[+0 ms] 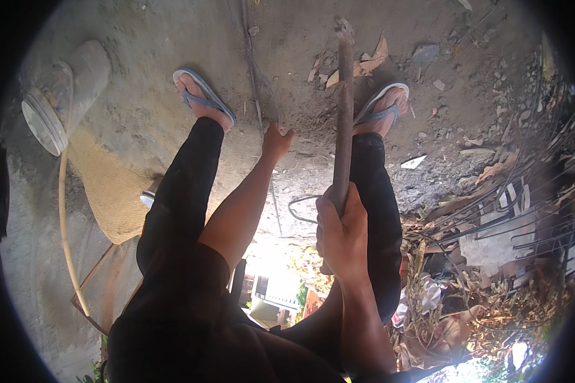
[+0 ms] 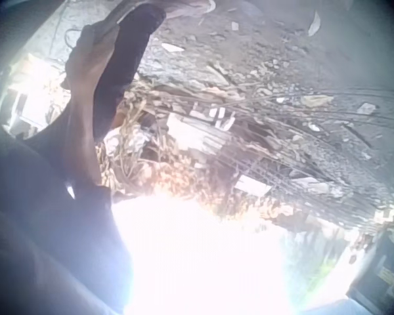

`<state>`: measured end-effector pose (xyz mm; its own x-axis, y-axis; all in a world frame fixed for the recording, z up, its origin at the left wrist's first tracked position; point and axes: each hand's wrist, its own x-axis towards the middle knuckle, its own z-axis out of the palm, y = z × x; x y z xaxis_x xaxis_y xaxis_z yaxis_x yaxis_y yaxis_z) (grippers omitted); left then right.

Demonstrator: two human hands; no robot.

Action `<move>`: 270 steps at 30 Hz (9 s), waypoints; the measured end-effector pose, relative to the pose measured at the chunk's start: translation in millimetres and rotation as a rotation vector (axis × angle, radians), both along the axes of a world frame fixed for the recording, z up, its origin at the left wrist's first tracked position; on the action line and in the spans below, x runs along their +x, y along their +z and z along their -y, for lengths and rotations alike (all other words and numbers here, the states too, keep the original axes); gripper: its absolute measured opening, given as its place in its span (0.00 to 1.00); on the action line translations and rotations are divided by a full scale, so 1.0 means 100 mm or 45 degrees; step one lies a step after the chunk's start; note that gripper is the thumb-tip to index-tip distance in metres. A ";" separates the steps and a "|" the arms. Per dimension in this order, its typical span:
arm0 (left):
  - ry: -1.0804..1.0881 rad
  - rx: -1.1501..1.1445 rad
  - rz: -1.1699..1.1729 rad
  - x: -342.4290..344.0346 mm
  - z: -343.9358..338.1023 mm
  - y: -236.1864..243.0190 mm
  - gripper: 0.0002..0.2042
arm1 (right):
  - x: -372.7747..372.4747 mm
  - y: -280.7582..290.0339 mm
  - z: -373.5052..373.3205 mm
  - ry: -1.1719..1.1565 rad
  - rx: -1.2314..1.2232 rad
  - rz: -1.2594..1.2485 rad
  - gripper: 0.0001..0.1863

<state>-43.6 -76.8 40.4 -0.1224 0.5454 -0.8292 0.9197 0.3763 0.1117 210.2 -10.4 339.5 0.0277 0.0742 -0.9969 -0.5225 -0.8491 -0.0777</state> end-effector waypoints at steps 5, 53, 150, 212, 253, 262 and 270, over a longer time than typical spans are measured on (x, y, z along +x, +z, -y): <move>0.324 0.307 0.095 0.23 -0.11 1.39 0.23 | 0.11 -0.02 0.06 -0.186 -0.171 0.031 0.05; 0.653 0.149 0.667 1.10 -1.12 1.95 0.30 | 0.82 0.94 -0.34 0.490 -0.010 0.164 0.08; -0.075 -0.185 0.300 0.33 -1.48 0.78 0.09 | -0.64 1.10 -2.17 0.739 -0.402 -0.169 0.13; -0.134 -0.324 0.136 0.37 -1.39 0.24 0.12 | -0.53 0.37 -1.69 0.937 -0.054 -0.135 0.14; 1.454 -0.650 0.543 0.85 -2.22 1.84 0.15 | -0.68 -0.36 -1.27 0.694 0.087 -0.203 0.16; 1.358 -0.588 0.634 0.66 -1.96 1.47 0.16 | -0.97 -0.74 -0.78 0.767 0.215 -0.053 0.18; 1.159 -0.467 0.600 0.56 -1.86 1.28 0.18 | -1.14 -0.91 -0.66 0.713 0.249 0.101 0.19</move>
